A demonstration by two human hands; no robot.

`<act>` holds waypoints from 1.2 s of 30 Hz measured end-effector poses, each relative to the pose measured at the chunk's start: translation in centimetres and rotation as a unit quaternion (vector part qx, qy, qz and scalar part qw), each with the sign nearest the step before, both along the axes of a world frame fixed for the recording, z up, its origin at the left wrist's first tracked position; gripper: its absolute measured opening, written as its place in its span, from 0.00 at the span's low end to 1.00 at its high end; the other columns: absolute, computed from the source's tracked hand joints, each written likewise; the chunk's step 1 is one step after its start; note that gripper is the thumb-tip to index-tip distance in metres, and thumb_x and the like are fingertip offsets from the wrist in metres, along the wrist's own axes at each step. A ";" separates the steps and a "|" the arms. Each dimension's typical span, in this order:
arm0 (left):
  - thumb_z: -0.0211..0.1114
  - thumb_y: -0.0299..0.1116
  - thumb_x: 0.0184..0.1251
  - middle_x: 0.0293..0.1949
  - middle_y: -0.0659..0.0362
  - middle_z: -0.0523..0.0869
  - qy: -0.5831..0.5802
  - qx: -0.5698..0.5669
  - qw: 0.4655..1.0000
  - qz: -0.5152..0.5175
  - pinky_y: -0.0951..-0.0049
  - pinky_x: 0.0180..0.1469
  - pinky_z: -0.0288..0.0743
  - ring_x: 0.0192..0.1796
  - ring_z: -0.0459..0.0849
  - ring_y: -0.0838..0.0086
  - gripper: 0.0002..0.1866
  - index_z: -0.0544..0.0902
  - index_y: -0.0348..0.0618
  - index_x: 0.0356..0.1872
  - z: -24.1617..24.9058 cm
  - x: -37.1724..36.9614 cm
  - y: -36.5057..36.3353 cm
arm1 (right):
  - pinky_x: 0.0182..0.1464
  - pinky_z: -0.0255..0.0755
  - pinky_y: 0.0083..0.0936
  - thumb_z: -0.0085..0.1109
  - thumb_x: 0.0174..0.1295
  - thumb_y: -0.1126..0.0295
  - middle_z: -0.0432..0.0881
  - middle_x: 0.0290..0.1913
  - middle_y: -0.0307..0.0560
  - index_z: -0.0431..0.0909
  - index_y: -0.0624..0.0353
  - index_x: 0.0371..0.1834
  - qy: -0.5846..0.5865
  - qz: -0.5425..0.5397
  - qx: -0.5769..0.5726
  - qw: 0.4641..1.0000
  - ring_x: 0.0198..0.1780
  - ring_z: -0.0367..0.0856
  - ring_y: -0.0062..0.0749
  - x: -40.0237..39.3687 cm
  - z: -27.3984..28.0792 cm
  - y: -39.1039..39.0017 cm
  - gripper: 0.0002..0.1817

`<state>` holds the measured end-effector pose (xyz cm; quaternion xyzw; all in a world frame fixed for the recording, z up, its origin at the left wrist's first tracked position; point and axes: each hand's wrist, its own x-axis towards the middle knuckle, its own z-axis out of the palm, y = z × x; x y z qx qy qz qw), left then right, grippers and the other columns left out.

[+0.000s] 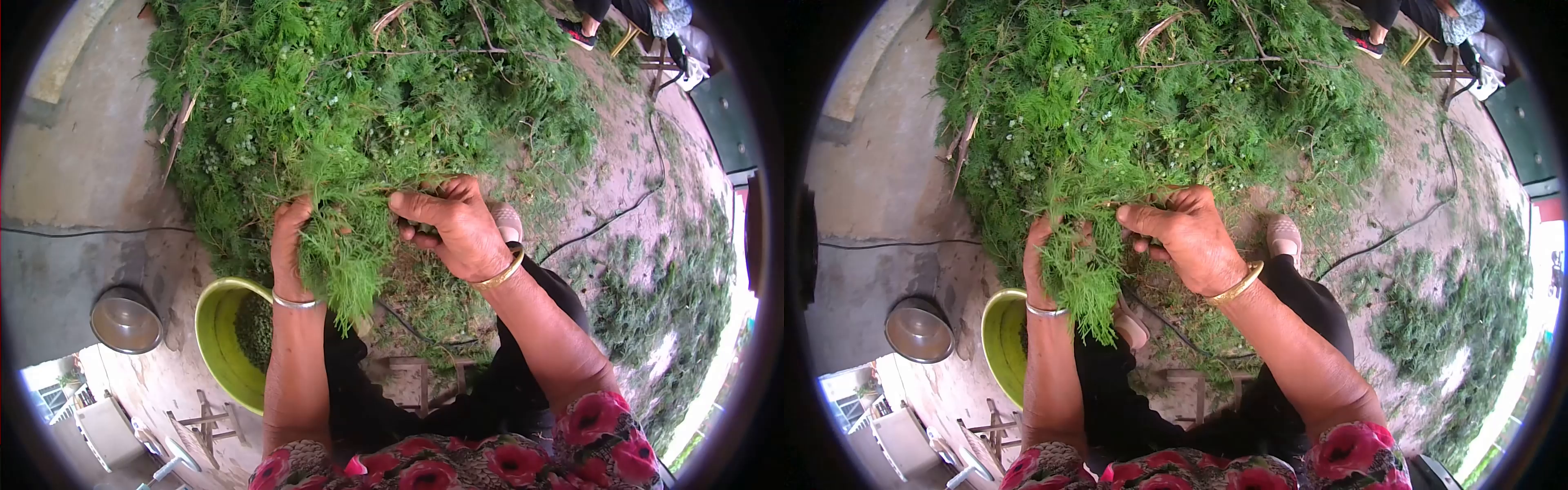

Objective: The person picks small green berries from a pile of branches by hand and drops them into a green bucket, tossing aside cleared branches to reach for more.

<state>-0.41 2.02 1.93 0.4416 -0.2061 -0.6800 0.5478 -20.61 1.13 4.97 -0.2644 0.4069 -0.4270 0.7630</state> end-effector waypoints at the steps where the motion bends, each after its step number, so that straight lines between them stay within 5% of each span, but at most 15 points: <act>1: 0.58 0.33 0.55 0.29 0.56 0.84 0.005 -0.022 1.000 0.010 0.73 0.27 0.79 0.25 0.83 0.71 0.14 0.79 0.34 0.40 -0.3 0.2 0.0 | 0.20 0.62 0.14 0.66 0.53 0.69 0.78 0.20 0.38 0.80 0.63 0.24 0.033 -0.002 -0.001 0.999 0.18 0.71 0.16 0.0 -0.1 0.0 0.09; 4: 0.58 0.36 0.58 0.32 0.57 0.82 0.006 -0.064 0.997 0.030 0.72 0.31 0.77 0.30 0.81 0.72 0.16 0.77 0.37 0.44 -0.3 0.6 0.1 | 0.20 0.63 0.14 0.65 0.52 0.71 0.77 0.17 0.38 0.80 0.64 0.19 0.137 0.079 -0.108 0.982 0.18 0.71 0.16 -0.5 -0.2 0.1 0.09; 9: 0.55 0.42 0.63 0.38 0.58 0.80 -0.074 -0.070 0.993 0.053 0.70 0.36 0.76 0.37 0.80 0.71 0.19 0.75 0.41 0.50 -0.9 2.5 0.1 | 0.18 0.61 0.14 0.65 0.51 0.71 0.76 0.15 0.39 0.79 0.65 0.17 0.092 0.133 -0.078 0.984 0.17 0.70 0.16 -0.2 -0.4 0.6 0.10; 11: 0.56 0.37 0.64 0.38 0.55 0.81 -0.075 -0.084 0.991 0.079 0.70 0.34 0.80 0.33 0.82 0.71 0.14 0.76 0.38 0.45 -0.2 2.0 0.3 | 0.17 0.61 0.14 0.65 0.51 0.71 0.76 0.16 0.39 0.79 0.65 0.18 0.099 0.143 -0.073 0.982 0.17 0.70 0.16 -0.7 -0.1 0.5 0.10; 13: 0.55 0.34 0.65 0.39 0.54 0.81 -0.018 -0.056 0.974 0.217 0.74 0.31 0.79 0.33 0.82 0.71 0.14 0.75 0.39 0.48 1.0 1.7 0.4 | 0.16 0.59 0.14 0.61 0.52 0.73 0.78 0.19 0.44 0.78 0.68 0.23 0.029 0.138 -0.027 0.990 0.18 0.72 0.20 -1.4 0.7 0.6 0.08; 14: 0.55 0.35 0.66 0.41 0.49 0.81 0.117 -0.113 0.974 0.160 0.76 0.28 0.78 0.34 0.81 0.70 0.15 0.73 0.40 0.50 -1.9 5.9 1.0 | 0.16 0.59 0.14 0.61 0.52 0.73 0.78 0.19 0.44 0.78 0.68 0.23 0.027 0.139 -0.028 0.990 0.18 0.72 0.20 -1.7 0.6 0.6 0.08; 17: 0.54 0.38 0.66 0.42 0.46 0.81 0.027 -0.079 0.980 0.179 0.77 0.25 0.77 0.34 0.81 0.68 0.17 0.72 0.39 0.51 -2.6 7.6 1.1 | 0.16 0.58 0.14 0.55 0.53 0.75 0.80 0.25 0.51 0.77 0.71 0.29 -0.037 0.109 0.035 0.993 0.21 0.75 0.23 -2.1 0.1 0.1 0.07; 19: 0.54 0.41 0.66 0.41 0.45 0.81 0.115 -0.046 0.975 0.184 0.75 0.24 0.77 0.31 0.81 0.68 0.18 0.73 0.39 0.50 -2.0 6.9 1.0 | 0.16 0.57 0.14 0.51 0.52 0.77 0.80 0.29 0.55 0.75 0.73 0.33 -0.082 0.076 0.070 0.991 0.25 0.76 0.26 -1.8 0.1 0.0 0.09; 25: 0.60 0.44 0.61 0.36 0.52 0.82 0.022 0.042 0.987 0.153 0.71 0.27 0.78 0.27 0.81 0.67 0.20 0.75 0.40 0.47 0.8 2.0 0.6 | 0.16 0.55 0.14 0.57 0.55 0.74 0.81 0.30 0.51 0.77 0.70 0.38 -0.057 0.094 0.043 0.993 0.26 0.77 0.25 -1.3 -0.4 -0.2 0.11; 26: 0.60 0.43 0.61 0.32 0.57 0.81 0.089 -0.027 0.995 0.044 0.72 0.27 0.78 0.27 0.80 0.70 0.19 0.76 0.42 0.47 -0.6 2.8 0.9 | 0.16 0.55 0.14 0.58 0.55 0.73 0.81 0.30 0.50 0.77 0.69 0.39 -0.067 0.110 0.031 0.991 0.25 0.77 0.24 -1.3 -0.5 -0.2 0.11; 29: 0.61 0.42 0.59 0.28 0.59 0.80 -0.071 0.070 0.992 0.078 0.73 0.28 0.77 0.26 0.80 0.73 0.18 0.76 0.44 0.46 2.9 -0.6 0.6 | 0.15 0.53 0.13 0.59 0.54 0.73 0.82 0.30 0.46 0.79 0.66 0.39 -0.033 0.110 0.047 0.992 0.23 0.76 0.21 -0.8 -0.1 -0.1 0.11; 36: 0.63 0.38 0.59 0.32 0.58 0.81 0.027 0.086 0.994 0.067 0.72 0.30 0.77 0.30 0.80 0.71 0.12 0.77 0.45 0.41 1.2 -0.1 0.4 | 0.16 0.56 0.13 0.64 0.52 0.70 0.79 0.24 0.39 0.81 0.62 0.27 0.050 0.145 0.017 0.988 0.19 0.72 0.16 -0.3 0.1 0.0 0.07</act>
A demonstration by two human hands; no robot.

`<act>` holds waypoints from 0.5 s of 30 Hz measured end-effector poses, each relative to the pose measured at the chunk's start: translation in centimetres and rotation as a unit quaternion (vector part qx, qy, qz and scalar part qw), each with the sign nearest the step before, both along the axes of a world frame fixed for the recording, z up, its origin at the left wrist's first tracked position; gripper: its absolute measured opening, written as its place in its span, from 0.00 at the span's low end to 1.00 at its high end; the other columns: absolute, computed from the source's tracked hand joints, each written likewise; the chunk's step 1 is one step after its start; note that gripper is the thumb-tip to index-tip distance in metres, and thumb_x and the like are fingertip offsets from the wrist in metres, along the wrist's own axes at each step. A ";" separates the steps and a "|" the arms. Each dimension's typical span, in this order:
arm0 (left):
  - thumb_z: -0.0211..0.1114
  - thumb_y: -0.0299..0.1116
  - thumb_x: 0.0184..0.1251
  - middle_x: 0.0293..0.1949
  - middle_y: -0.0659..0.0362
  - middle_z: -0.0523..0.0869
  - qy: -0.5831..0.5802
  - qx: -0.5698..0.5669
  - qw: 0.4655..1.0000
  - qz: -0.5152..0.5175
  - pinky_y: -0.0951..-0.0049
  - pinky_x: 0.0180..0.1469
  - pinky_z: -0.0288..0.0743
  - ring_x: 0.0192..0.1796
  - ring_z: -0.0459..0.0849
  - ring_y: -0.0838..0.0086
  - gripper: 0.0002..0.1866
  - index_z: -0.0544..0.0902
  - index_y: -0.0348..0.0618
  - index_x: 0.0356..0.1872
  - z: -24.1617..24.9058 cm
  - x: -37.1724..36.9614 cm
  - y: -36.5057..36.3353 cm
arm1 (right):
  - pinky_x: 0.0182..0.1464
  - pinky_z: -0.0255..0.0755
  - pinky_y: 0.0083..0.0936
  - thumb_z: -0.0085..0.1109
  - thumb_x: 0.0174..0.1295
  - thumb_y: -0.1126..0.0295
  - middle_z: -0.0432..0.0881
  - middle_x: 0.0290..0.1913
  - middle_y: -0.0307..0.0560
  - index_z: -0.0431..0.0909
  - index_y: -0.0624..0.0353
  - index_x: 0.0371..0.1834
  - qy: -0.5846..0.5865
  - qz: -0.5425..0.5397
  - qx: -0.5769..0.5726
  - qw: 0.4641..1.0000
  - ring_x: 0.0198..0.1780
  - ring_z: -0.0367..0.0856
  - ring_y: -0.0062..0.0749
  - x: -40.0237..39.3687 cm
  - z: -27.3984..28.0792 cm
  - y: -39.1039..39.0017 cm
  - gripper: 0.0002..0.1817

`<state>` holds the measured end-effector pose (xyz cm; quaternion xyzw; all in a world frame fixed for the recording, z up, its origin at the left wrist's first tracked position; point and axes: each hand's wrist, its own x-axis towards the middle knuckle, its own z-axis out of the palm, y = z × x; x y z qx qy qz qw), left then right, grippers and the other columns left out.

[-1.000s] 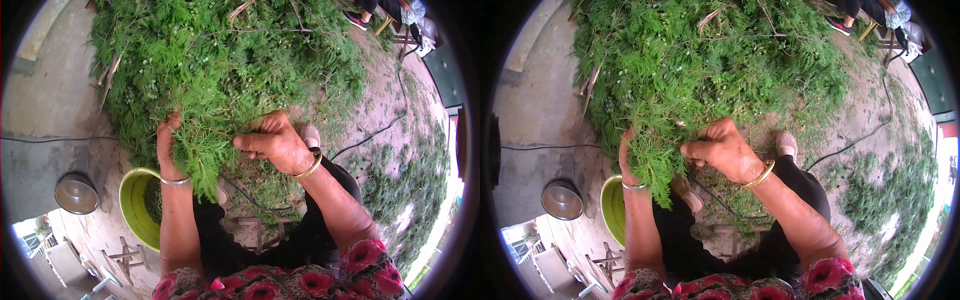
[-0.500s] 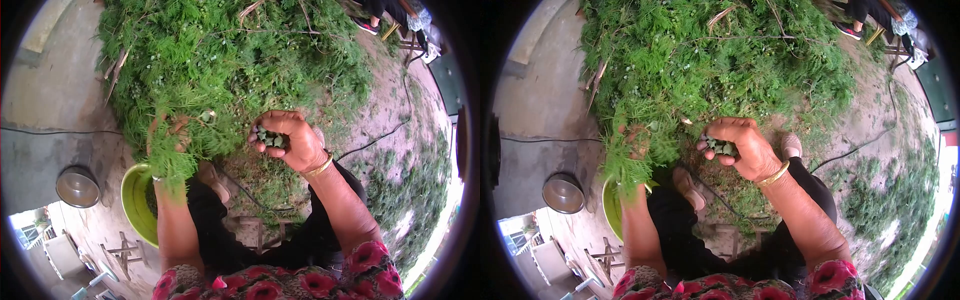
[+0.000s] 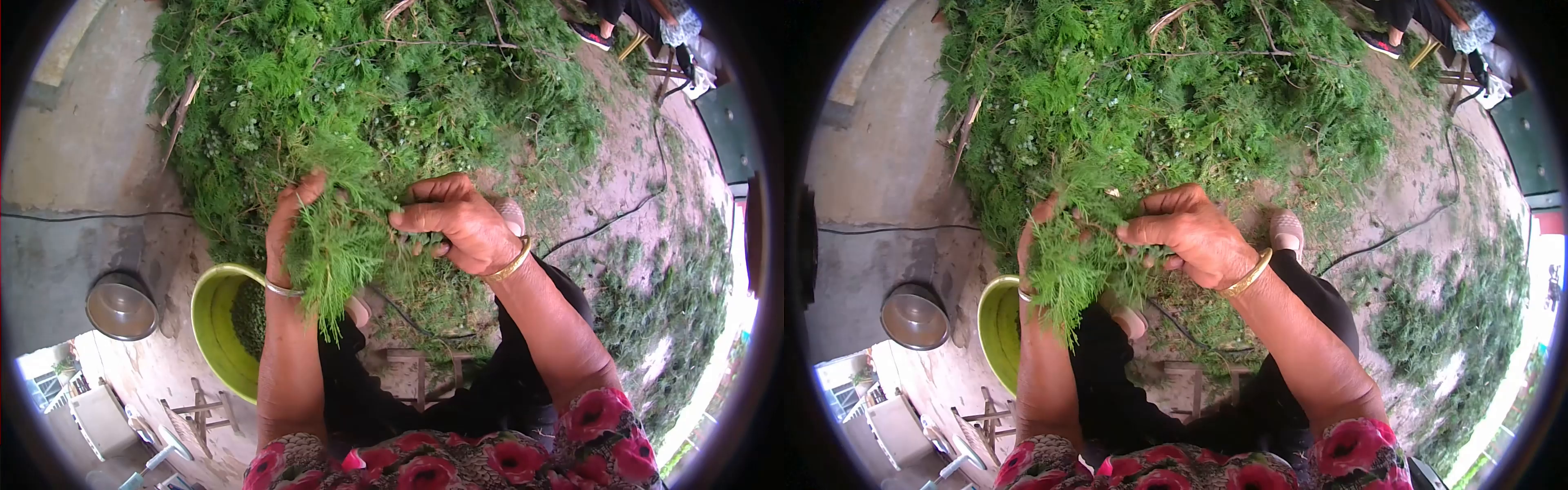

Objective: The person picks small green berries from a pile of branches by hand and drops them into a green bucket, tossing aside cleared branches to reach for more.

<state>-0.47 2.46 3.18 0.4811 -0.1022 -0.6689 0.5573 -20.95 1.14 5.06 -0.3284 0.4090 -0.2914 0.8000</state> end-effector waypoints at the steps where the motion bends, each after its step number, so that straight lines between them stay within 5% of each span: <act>1: 0.63 0.39 0.59 0.32 0.58 0.81 -0.008 0.008 1.000 0.012 0.71 0.31 0.77 0.31 0.81 0.70 0.13 0.77 0.46 0.41 0.4 -0.2 -0.3 | 0.16 0.58 0.14 0.63 0.53 0.69 0.79 0.23 0.39 0.80 0.62 0.27 0.017 -0.001 0.008 1.000 0.19 0.72 0.17 -0.1 0.1 0.0 0.07; 3: 0.61 0.39 0.61 0.34 0.56 0.82 -0.001 0.020 0.998 0.063 0.67 0.35 0.78 0.34 0.82 0.68 0.12 0.77 0.44 0.40 0.2 0.2 0.3 | 0.17 0.60 0.14 0.61 0.55 0.70 0.79 0.24 0.42 0.79 0.64 0.29 -0.048 -0.020 0.037 0.998 0.20 0.73 0.19 -0.7 -0.6 -0.1 0.07; 5: 0.58 0.37 0.64 0.36 0.55 0.82 0.097 -0.149 0.983 0.033 0.63 0.40 0.78 0.38 0.81 0.69 0.10 0.77 0.42 0.40 -3.7 4.9 0.4 | 0.18 0.63 0.15 0.59 0.57 0.70 0.78 0.25 0.46 0.77 0.65 0.31 -0.113 -0.042 0.064 0.991 0.22 0.73 0.22 -1.2 -1.0 -0.2 0.08; 8: 0.55 0.37 0.68 0.37 0.53 0.82 0.158 -0.238 0.958 -0.010 0.62 0.44 0.77 0.40 0.81 0.67 0.11 0.77 0.39 0.42 -4.3 8.4 -0.5 | 0.23 0.66 0.18 0.47 0.60 0.73 0.77 0.34 0.56 0.66 0.65 0.39 -0.244 -0.188 0.151 0.939 0.28 0.74 0.31 -1.6 -0.7 -0.9 0.08; 10: 0.54 0.35 0.69 0.38 0.53 0.82 0.111 -0.056 0.978 0.168 0.62 0.46 0.77 0.40 0.81 0.65 0.12 0.76 0.38 0.45 -1.3 7.1 -1.8 | 0.24 0.65 0.18 0.45 0.60 0.72 0.76 0.33 0.56 0.65 0.65 0.39 -0.247 -0.228 0.176 0.925 0.28 0.74 0.32 -1.9 -1.0 -1.3 0.08; 15: 0.57 0.32 0.68 0.45 0.55 0.80 0.008 -0.013 0.964 0.265 0.68 0.52 0.73 0.44 0.79 0.68 0.12 0.74 0.38 0.49 -0.2 3.3 -2.0 | 0.19 0.63 0.19 0.46 0.59 0.72 0.76 0.32 0.57 0.63 0.64 0.36 -0.216 -0.320 0.216 0.897 0.26 0.74 0.34 -2.6 -2.4 -1.5 0.07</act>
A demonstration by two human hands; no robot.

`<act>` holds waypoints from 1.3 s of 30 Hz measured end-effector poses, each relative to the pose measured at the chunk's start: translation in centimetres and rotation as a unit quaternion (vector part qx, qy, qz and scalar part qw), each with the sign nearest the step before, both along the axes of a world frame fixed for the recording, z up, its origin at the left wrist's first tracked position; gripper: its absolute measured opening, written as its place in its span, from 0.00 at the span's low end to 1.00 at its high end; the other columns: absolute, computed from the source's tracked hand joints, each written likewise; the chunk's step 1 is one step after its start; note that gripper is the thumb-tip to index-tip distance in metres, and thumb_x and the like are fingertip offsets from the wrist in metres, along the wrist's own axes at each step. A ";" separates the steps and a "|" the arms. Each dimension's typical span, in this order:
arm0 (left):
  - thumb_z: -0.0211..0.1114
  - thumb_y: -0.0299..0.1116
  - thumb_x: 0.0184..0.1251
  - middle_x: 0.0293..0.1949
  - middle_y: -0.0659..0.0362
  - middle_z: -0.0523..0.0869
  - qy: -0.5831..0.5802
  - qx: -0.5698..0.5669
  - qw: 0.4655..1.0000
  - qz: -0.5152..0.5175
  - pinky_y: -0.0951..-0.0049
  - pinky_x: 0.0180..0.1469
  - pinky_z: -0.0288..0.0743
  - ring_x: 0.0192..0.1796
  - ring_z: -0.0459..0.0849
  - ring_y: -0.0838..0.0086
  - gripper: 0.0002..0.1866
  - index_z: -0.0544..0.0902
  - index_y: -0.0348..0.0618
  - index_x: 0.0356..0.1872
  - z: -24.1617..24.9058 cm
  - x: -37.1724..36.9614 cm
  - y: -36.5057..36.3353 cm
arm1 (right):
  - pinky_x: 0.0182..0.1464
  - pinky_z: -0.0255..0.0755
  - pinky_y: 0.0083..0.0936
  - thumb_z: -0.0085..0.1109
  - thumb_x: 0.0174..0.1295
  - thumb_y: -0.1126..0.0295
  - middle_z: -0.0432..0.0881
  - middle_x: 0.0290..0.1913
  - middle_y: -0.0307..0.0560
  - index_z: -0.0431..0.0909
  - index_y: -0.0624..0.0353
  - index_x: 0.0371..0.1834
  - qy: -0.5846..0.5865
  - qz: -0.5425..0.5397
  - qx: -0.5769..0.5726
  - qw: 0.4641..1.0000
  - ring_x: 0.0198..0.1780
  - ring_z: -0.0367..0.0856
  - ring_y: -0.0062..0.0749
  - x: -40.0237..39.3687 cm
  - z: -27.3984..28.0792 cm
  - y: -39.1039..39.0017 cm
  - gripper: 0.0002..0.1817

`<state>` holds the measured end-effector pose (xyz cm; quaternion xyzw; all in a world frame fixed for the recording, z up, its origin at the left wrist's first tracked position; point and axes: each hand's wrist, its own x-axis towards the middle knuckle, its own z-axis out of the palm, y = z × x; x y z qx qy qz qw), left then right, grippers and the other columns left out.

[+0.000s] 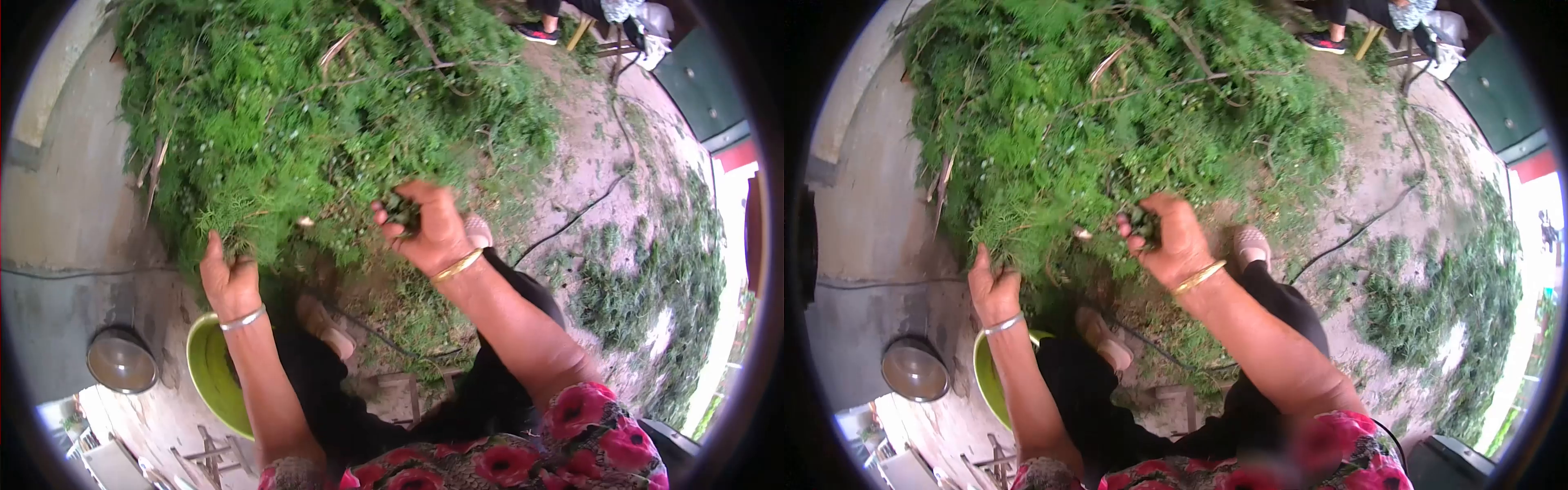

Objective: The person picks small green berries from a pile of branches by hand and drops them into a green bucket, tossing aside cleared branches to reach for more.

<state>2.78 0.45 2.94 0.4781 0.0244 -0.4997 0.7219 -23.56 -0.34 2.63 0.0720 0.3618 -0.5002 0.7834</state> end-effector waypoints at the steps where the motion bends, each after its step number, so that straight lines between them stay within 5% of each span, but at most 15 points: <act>1: 0.56 0.33 0.68 0.46 0.54 0.79 -0.016 -0.032 0.999 -0.021 0.70 0.53 0.73 0.44 0.78 0.67 0.13 0.74 0.36 0.49 1.5 -2.2 0.1 | 0.18 0.62 0.20 0.47 0.59 0.74 0.76 0.32 0.57 0.64 0.64 0.37 0.003 0.002 0.007 1.000 0.26 0.75 0.34 0.0 -0.3 0.0 0.06; 4: 0.56 0.31 0.68 0.42 0.55 0.81 -0.004 -0.121 0.978 -0.169 0.72 0.42 0.75 0.41 0.79 0.72 0.10 0.75 0.39 0.47 8.1 -12.8 1.2 | 0.17 0.61 0.17 0.47 0.61 0.74 0.74 0.33 0.55 0.62 0.61 0.39 -0.006 0.020 -0.003 1.000 0.27 0.73 0.30 0.3 -1.3 -0.1 0.06; 5: 0.58 0.30 0.65 0.43 0.52 0.81 -0.059 -0.259 0.908 -0.324 0.73 0.43 0.75 0.41 0.80 0.72 0.12 0.74 0.38 0.48 7.5 -15.1 2.3 | 0.17 0.61 0.17 0.49 0.63 0.72 0.74 0.32 0.53 0.64 0.61 0.38 0.015 0.047 0.010 0.999 0.26 0.72 0.29 0.4 -1.2 -0.2 0.06; 6: 0.61 0.28 0.57 0.48 0.47 0.79 -0.425 -0.243 0.695 -0.527 0.71 0.50 0.73 0.47 0.79 0.67 0.20 0.73 0.34 0.51 10.6 -17.2 3.5 | 0.17 0.61 0.16 0.50 0.64 0.70 0.74 0.31 0.52 0.67 0.61 0.38 0.035 0.076 0.022 0.996 0.25 0.72 0.27 0.5 -1.2 -0.3 0.06; 7: 0.63 0.26 0.51 0.52 0.42 0.76 -0.366 -0.215 0.782 -0.458 0.67 0.56 0.69 0.53 0.77 0.63 0.28 0.70 0.33 0.56 11.4 -23.0 5.9 | 0.17 0.61 0.16 0.52 0.65 0.69 0.74 0.30 0.50 0.69 0.61 0.37 0.053 0.105 0.035 0.992 0.23 0.71 0.26 0.3 -1.3 -0.3 0.07; 8: 0.63 0.25 0.51 0.54 0.40 0.74 -0.398 -0.464 0.629 -0.481 0.65 0.59 0.67 0.57 0.75 0.60 0.30 0.68 0.33 0.60 10.2 -25.1 4.8 | 0.17 0.61 0.16 0.55 0.64 0.64 0.75 0.31 0.49 0.69 0.62 0.40 0.083 0.141 -0.071 0.984 0.23 0.70 0.25 -0.2 -1.8 0.1 0.12; 10: 0.62 0.25 0.53 0.53 0.39 0.74 -0.451 -0.446 0.602 -0.485 0.64 0.62 0.64 0.59 0.73 0.59 0.29 0.69 0.32 0.59 13.1 -22.9 4.1 | 0.20 0.65 0.15 0.56 0.64 0.62 0.76 0.35 0.50 0.70 0.62 0.39 0.028 0.132 -0.052 0.990 0.29 0.74 0.25 -0.4 -1.8 0.0 0.13; 12: 0.60 0.24 0.56 0.47 0.41 0.79 -0.538 -0.204 0.690 -0.439 0.65 0.53 0.73 0.50 0.80 0.59 0.24 0.70 0.30 0.56 12.5 -20.4 3.5 | 0.11 0.63 0.16 0.54 0.64 0.61 0.79 0.21 0.43 0.78 0.60 0.47 -0.276 0.060 -0.432 0.856 0.13 0.69 0.16 0.2 -7.1 0.8 0.16; 13: 0.59 0.23 0.57 0.41 0.44 0.80 -0.718 -0.231 0.569 -0.328 0.67 0.45 0.74 0.41 0.81 0.62 0.21 0.72 0.30 0.53 10.1 -18.1 2.1 | 0.25 0.73 0.13 0.60 0.60 0.55 0.81 0.36 0.47 0.76 0.62 0.41 0.090 0.141 -0.429 0.888 0.30 0.80 0.22 -1.4 -6.0 0.9 0.19; 14: 0.58 0.22 0.58 0.35 0.47 0.82 -0.853 -0.244 0.418 -0.194 0.70 0.37 0.76 0.33 0.83 0.65 0.18 0.74 0.29 0.50 7.1 -15.9 0.7 | 0.08 0.58 0.16 0.53 0.61 0.74 0.75 0.18 0.42 0.77 0.67 0.33 0.172 0.169 -0.264 0.934 0.12 0.67 0.15 -0.4 -2.1 1.2 0.07; 16: 0.58 0.20 0.59 0.27 0.54 0.82 -0.670 -0.132 0.626 -0.376 0.76 0.27 0.73 0.24 0.79 0.74 0.12 0.77 0.29 0.44 4.1 -12.6 2.1 | 0.09 0.56 0.15 0.55 0.60 0.73 0.74 0.18 0.41 0.76 0.67 0.27 0.129 0.199 -0.197 0.951 0.13 0.68 0.17 0.1 1.2 1.4 0.08; 19: 0.60 0.20 0.59 0.23 0.57 0.79 -0.556 -0.117 0.732 -0.376 0.77 0.28 0.73 0.25 0.78 0.79 0.08 0.79 0.28 0.40 2.8 -11.6 3.4 | 0.11 0.56 0.13 0.56 0.60 0.72 0.75 0.19 0.40 0.76 0.67 0.25 0.159 0.221 -0.201 0.941 0.16 0.70 0.17 0.8 1.0 1.6 0.10; 26: 0.57 0.17 0.60 0.27 0.59 0.81 -0.579 -0.044 0.703 -0.411 0.80 0.25 0.71 0.23 0.76 0.80 0.04 0.79 0.29 0.35 1.5 -9.3 3.9 | 0.13 0.57 0.15 0.60 0.58 0.70 0.76 0.19 0.40 0.78 0.68 0.25 0.185 0.229 -0.198 0.935 0.17 0.71 0.18 2.1 0.2 2.0 0.11; 31: 0.61 0.17 0.55 0.22 0.61 0.79 -0.323 -0.073 0.876 -0.352 0.81 0.25 0.68 0.22 0.73 0.84 0.02 0.78 0.31 0.30 1.0 -9.5 3.9 | 0.15 0.57 0.14 0.62 0.56 0.69 0.77 0.21 0.40 0.78 0.66 0.27 0.194 0.221 -0.178 0.939 0.19 0.71 0.18 2.8 0.5 1.3 0.09; 39: 0.60 0.19 0.55 0.21 0.56 0.78 -0.700 -0.107 0.637 -0.304 0.73 0.25 0.69 0.22 0.74 0.80 0.03 0.75 0.29 0.28 -0.6 -8.7 3.6 | 0.16 0.63 0.19 0.60 0.55 0.72 0.75 0.17 0.40 0.78 0.67 0.21 0.413 0.188 -0.333 0.826 0.17 0.71 0.17 4.2 -0.7 1.6 0.09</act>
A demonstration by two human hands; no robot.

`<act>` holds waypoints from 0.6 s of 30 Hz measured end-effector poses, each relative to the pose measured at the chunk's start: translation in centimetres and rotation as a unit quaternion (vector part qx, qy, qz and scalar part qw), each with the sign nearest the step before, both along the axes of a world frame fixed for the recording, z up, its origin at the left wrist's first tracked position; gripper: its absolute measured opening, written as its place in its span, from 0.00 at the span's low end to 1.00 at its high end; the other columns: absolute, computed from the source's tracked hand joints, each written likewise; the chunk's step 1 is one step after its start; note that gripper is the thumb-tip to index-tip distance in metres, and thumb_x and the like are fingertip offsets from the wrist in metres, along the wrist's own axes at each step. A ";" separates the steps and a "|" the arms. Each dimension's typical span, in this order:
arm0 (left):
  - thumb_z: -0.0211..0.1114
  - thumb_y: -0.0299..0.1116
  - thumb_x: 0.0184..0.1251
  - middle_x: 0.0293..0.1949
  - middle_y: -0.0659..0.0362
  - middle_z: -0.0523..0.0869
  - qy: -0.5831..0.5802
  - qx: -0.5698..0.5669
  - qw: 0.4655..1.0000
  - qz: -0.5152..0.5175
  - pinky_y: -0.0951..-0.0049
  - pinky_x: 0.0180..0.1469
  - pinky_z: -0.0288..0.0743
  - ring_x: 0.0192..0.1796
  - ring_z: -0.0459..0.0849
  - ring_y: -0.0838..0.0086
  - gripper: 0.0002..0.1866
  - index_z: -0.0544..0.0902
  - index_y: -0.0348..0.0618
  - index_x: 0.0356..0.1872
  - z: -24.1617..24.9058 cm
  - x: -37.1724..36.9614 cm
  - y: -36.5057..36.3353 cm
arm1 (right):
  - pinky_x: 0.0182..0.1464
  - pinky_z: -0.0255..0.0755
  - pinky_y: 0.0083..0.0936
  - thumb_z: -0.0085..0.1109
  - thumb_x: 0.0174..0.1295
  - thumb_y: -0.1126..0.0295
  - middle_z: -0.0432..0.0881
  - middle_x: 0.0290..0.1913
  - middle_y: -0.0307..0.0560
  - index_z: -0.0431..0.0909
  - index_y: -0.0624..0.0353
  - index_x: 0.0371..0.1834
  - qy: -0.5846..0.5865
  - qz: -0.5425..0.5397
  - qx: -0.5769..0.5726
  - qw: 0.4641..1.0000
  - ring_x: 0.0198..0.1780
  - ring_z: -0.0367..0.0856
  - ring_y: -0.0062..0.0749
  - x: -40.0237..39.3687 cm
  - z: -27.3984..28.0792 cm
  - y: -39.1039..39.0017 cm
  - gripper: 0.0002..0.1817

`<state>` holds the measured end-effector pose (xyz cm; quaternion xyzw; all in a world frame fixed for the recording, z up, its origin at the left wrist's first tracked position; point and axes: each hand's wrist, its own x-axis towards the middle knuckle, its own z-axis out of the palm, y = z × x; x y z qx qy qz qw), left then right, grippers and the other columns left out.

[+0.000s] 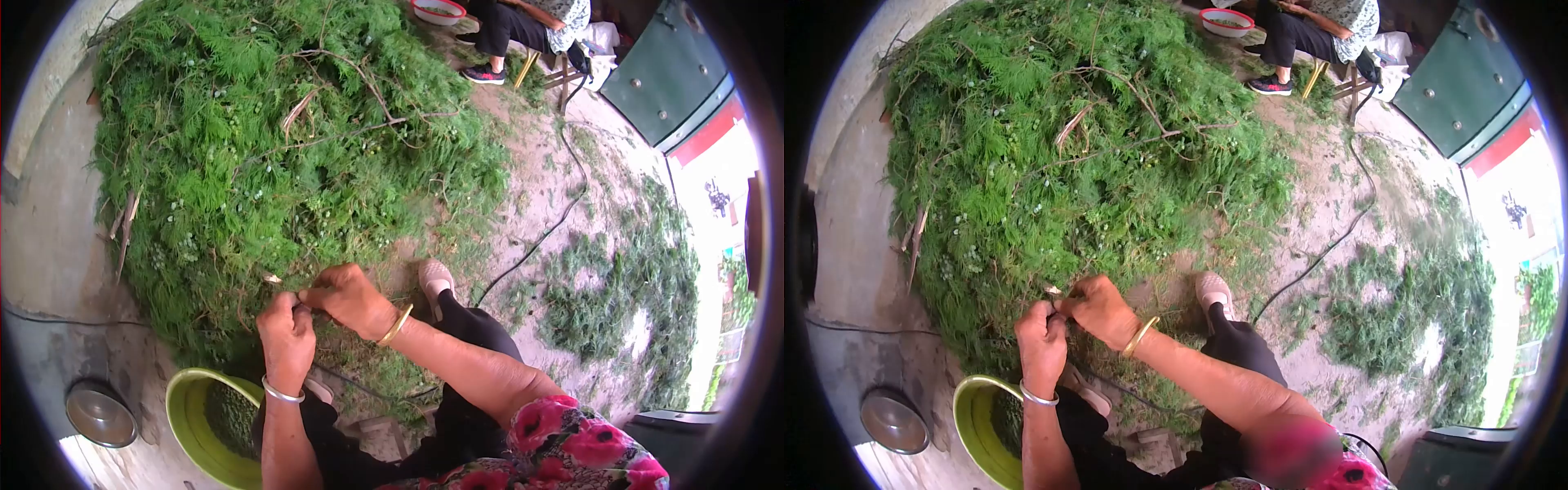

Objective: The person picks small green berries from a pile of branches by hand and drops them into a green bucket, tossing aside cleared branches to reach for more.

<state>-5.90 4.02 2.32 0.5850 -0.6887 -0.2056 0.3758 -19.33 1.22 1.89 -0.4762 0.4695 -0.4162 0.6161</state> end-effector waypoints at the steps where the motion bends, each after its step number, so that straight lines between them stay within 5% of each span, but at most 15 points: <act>1: 0.59 0.19 0.57 0.20 0.57 0.77 -0.013 0.028 0.999 -0.005 0.74 0.24 0.68 0.21 0.73 0.80 0.03 0.74 0.30 0.27 0.0 0.1 0.0 | 0.16 0.63 0.19 0.60 0.55 0.72 0.75 0.17 0.40 0.78 0.67 0.21 -0.003 0.004 0.005 1.000 0.17 0.71 0.17 0.0 0.5 0.1 0.09; 3: 0.58 0.20 0.58 0.19 0.58 0.76 -0.034 0.066 0.997 0.006 0.74 0.23 0.67 0.21 0.73 0.80 0.04 0.73 0.30 0.25 0.8 0.1 0.0 | 0.16 0.62 0.18 0.60 0.55 0.73 0.76 0.17 0.41 0.78 0.67 0.22 -0.066 0.015 0.132 0.989 0.17 0.71 0.18 -0.7 2.0 0.0 0.08; 5: 0.56 0.20 0.59 0.21 0.60 0.77 0.343 0.241 0.908 0.023 0.78 0.22 0.66 0.22 0.73 0.81 0.04 0.74 0.32 0.25 2.4 -0.6 -0.1 | 0.15 0.58 0.15 0.60 0.56 0.72 0.79 0.22 0.44 0.78 0.67 0.25 -0.149 0.018 0.198 0.969 0.20 0.72 0.20 -1.1 2.0 -0.2 0.08; 11: 0.56 0.22 0.59 0.24 0.59 0.77 0.517 0.276 0.810 -0.003 0.79 0.24 0.66 0.24 0.74 0.77 0.03 0.76 0.33 0.29 1.5 -0.4 -0.1 | 0.15 0.57 0.11 0.52 0.63 0.72 0.76 0.29 0.48 0.72 0.65 0.36 -0.425 0.055 0.287 0.857 0.22 0.70 0.23 -2.7 0.9 -1.2 0.07; 16: 0.60 0.22 0.57 0.25 0.55 0.81 0.603 0.338 0.720 0.062 0.76 0.23 0.65 0.23 0.75 0.76 0.03 0.79 0.32 0.31 -1.3 -1.9 -0.3 | 0.21 0.62 0.16 0.51 0.59 0.73 0.75 0.33 0.54 0.68 0.65 0.38 -0.440 -0.015 0.289 0.850 0.27 0.72 0.31 -2.6 2.3 -1.2 0.08; 17: 0.61 0.21 0.56 0.22 0.56 0.81 0.622 0.329 0.709 0.042 0.77 0.23 0.64 0.22 0.75 0.77 0.03 0.81 0.32 0.29 -1.7 -2.4 -0.1 | 0.21 0.61 0.16 0.51 0.60 0.72 0.75 0.33 0.54 0.68 0.65 0.37 -0.400 -0.064 0.296 0.865 0.27 0.72 0.31 -2.7 2.7 -0.8 0.08; 18: 0.62 0.21 0.54 0.20 0.56 0.81 0.613 0.337 0.714 -0.010 0.77 0.22 0.64 0.21 0.75 0.76 0.02 0.82 0.32 0.25 -2.5 -2.8 -0.2 | 0.21 0.62 0.16 0.51 0.63 0.69 0.75 0.31 0.52 0.69 0.64 0.35 -0.250 -0.060 0.151 0.955 0.27 0.72 0.30 -2.5 2.6 -0.3 0.09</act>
